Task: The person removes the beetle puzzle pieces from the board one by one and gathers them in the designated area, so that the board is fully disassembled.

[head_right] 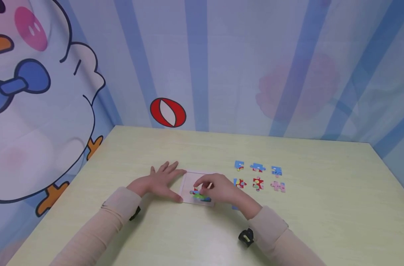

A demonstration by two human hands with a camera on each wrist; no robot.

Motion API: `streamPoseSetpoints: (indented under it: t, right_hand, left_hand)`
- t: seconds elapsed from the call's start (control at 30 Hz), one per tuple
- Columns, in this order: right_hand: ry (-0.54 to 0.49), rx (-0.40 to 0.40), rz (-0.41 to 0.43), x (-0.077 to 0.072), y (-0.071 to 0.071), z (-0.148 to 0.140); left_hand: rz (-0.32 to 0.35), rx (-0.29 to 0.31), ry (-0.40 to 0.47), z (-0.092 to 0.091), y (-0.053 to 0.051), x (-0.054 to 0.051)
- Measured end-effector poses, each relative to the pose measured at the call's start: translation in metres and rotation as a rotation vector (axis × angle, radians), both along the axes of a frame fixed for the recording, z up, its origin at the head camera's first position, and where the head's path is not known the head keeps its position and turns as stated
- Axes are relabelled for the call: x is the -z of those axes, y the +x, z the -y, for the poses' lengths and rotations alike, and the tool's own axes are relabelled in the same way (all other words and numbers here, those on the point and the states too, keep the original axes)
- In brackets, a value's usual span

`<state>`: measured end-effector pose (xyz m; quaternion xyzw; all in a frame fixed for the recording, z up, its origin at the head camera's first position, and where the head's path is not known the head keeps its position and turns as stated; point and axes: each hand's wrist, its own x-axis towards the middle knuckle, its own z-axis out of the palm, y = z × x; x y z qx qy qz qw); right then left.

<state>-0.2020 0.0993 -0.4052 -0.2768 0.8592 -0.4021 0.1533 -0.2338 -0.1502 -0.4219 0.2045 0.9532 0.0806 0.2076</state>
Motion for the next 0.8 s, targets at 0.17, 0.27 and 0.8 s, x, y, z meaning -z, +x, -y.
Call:
streamPoseSetpoints:
  t: [0.17,0.27,0.8]
  right_hand:
    - [-0.001,0.017,-0.026,-0.008,0.008,-0.016]
    - [0.013,0.034,-0.043,-0.012,0.013,-0.025]
    - [-0.016,0.095,-0.022,-0.020,0.030,-0.077]
  left_hand:
    - [-0.006,0.005,0.002,0.000,0.000,0.001]
    - [-0.004,0.007,0.008,0.000,0.000,0.001]
    - [0.003,0.011,0.021,0.001,-0.001,0.003]
